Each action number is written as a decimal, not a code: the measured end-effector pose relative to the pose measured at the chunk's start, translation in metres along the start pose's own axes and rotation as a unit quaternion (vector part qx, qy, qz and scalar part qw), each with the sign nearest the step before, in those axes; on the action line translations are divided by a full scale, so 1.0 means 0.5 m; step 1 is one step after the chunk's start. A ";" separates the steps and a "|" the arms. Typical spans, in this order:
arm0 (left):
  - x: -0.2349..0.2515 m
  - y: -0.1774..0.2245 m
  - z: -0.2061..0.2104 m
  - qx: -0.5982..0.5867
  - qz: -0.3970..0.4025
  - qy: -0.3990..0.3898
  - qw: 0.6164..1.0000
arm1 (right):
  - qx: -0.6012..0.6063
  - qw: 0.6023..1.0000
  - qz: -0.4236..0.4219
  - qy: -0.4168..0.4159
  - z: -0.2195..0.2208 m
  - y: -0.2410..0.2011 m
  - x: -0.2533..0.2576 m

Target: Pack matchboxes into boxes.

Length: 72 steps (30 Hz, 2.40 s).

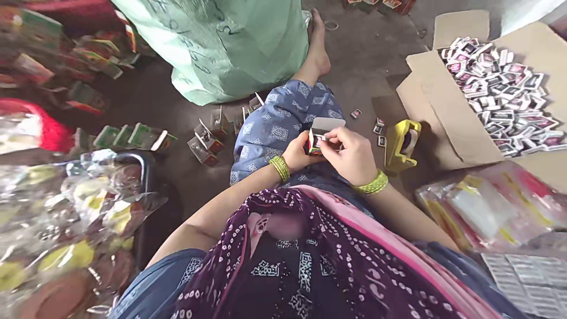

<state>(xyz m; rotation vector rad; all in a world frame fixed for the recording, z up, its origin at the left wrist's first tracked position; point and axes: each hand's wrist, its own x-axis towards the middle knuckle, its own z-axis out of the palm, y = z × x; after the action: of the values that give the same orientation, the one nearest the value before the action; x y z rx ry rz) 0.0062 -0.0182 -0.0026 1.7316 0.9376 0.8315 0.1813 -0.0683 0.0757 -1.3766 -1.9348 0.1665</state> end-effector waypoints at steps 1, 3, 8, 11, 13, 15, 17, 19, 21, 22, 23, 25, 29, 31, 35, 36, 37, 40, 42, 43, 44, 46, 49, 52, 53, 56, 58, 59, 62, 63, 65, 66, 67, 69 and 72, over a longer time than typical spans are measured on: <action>-0.002 -0.001 -0.001 0.009 -0.001 -0.001 1.000 | -0.014 1.000 -0.005 -0.008 0.009 -0.004 -0.003; -0.003 -0.007 -0.003 0.019 -0.001 -0.006 1.000 | -0.040 0.999 -0.018 -0.014 0.024 -0.008 -0.008; 0.001 -0.017 0.001 0.029 0.003 -0.011 1.000 | -0.088 0.986 -0.111 -0.084 0.046 0.004 -0.013; 0.001 -0.016 0.002 0.022 -0.024 -0.029 0.999 | -0.114 0.974 -0.125 -0.154 0.051 0.004 -0.015; 0.002 -0.019 0.004 0.005 -0.025 -0.035 0.999 | -0.124 0.969 -0.121 -0.179 0.050 0.003 -0.011; 0.004 -0.022 0.009 -0.020 -0.010 -0.033 0.999 | -0.131 0.967 -0.122 -0.183 0.040 0.004 0.001; 0.003 -0.019 0.011 -0.025 0.026 -0.018 0.999 | -0.116 0.977 -0.117 -0.134 0.024 0.012 0.012; 0.003 -0.023 0.009 -0.033 0.064 0.014 0.997 | -0.089 0.991 -0.092 -0.036 0.010 0.032 0.017; 0.004 -0.032 0.009 -0.060 0.112 0.056 0.990 | -0.045 0.996 -0.057 0.043 0.004 0.065 0.020; 0.005 -0.033 0.009 -0.078 0.122 0.069 0.987 | 0.000 0.998 -0.030 0.058 0.008 0.083 0.017; 0.005 -0.033 0.008 -0.096 0.130 0.078 0.984 | 0.059 0.997 0.002 0.050 0.015 0.098 0.012; 0.008 -0.027 0.006 -0.126 0.137 0.074 0.980 | 0.202 0.977 0.062 -0.001 0.031 0.120 0.002; 0.002 -0.015 -0.001 -0.147 0.110 0.059 0.981 | 0.382 0.918 0.064 -0.083 0.069 0.131 -0.019; -0.003 -0.015 -0.002 -0.140 0.105 0.052 0.983 | 0.389 0.917 0.025 -0.086 0.084 0.134 -0.023; -0.010 -0.011 -0.002 -0.155 0.078 0.027 0.985 | 0.287 0.956 0.021 -0.051 0.091 0.128 -0.020; -0.007 -0.011 -0.002 -0.162 0.074 0.023 0.984 | 0.285 0.957 0.032 -0.041 0.087 0.126 -0.017; -0.004 -0.011 -0.003 -0.165 0.071 0.023 0.983 | 0.297 0.953 0.041 -0.029 0.081 0.123 -0.014; 0.003 -0.015 -0.002 -0.176 0.056 0.037 0.982 | 0.388 0.917 0.089 -0.006 0.055 0.110 -0.002; 0.005 -0.016 -0.001 -0.188 0.059 0.038 0.980 | 0.419 0.902 0.106 -0.012 0.038 0.107 0.005; 0.006 -0.017 0.000 -0.188 0.066 0.033 0.979 | 0.412 0.906 0.098 -0.012 0.034 0.108 0.008; 0.006 -0.018 0.002 -0.183 0.073 0.026 0.980 | 0.389 0.918 0.079 -0.019 0.030 0.107 0.011; 0.005 -0.021 0.003 -0.161 0.081 0.018 0.983 | 0.315 0.947 0.033 -0.043 0.027 0.104 0.016; 0.003 -0.024 -0.001 -0.142 0.086 0.018 0.986 | 0.237 0.968 -0.048 -0.070 0.018 0.100 0.021; 0.001 -0.024 -0.001 -0.131 0.095 0.005 0.987 | 0.187 0.975 -0.094 -0.071 0.005 0.095 0.023; 0.000 -0.024 0.000 -0.134 0.095 -0.002 0.986 | 0.185 0.975 -0.097 -0.070 0.001 0.096 0.025; 0.000 -0.023 0.001 -0.148 0.104 -0.024 0.983 | 0.211 0.969 -0.102 -0.078 -0.011 0.107 0.027; 0.000 -0.024 0.003 -0.154 0.109 -0.032 0.982 | 0.228 0.964 -0.100 -0.094 -0.015 0.112 0.027; -0.001 -0.024 0.003 -0.157 0.109 -0.036 0.981 | 0.233 0.962 -0.100 -0.104 -0.016 0.113 0.026; -0.001 -0.026 0.004 -0.152 0.109 -0.043 0.981 | 0.222 0.959 -0.110 -0.139 -0.019 0.114 0.021; -0.002 -0.026 0.004 -0.149 0.107 -0.041 0.982 | 0.213 0.959 -0.115 -0.148 -0.021 0.114 0.020; -0.002 -0.027 0.003 -0.146 0.101 -0.037 0.983 | 0.192 0.961 -0.123 -0.157 -0.022 0.115 0.015; -0.003 -0.028 0.003 -0.148 0.098 -0.037 0.983 | 0.180 0.963 -0.125 -0.159 -0.021 0.115 0.012; -0.003 -0.028 0.004 -0.148 0.094 -0.038 0.984 | 0.168 0.964 -0.131 -0.158 -0.020 0.115 0.009; -0.004 -0.030 0.006 -0.149 0.089 -0.041 0.984 | 0.145 0.965 -0.154 -0.157 -0.019 0.115 0.000; -0.005 -0.033 0.010 -0.142 0.097 -0.051 0.984 | 0.115 0.962 -0.190 -0.159 -0.021 0.117 -0.007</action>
<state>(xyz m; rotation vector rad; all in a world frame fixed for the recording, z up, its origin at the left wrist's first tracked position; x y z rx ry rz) 0.0057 -0.0185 -0.0198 1.6128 0.5572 0.9437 0.2331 -0.0502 0.0520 -0.8443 -2.3230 0.4328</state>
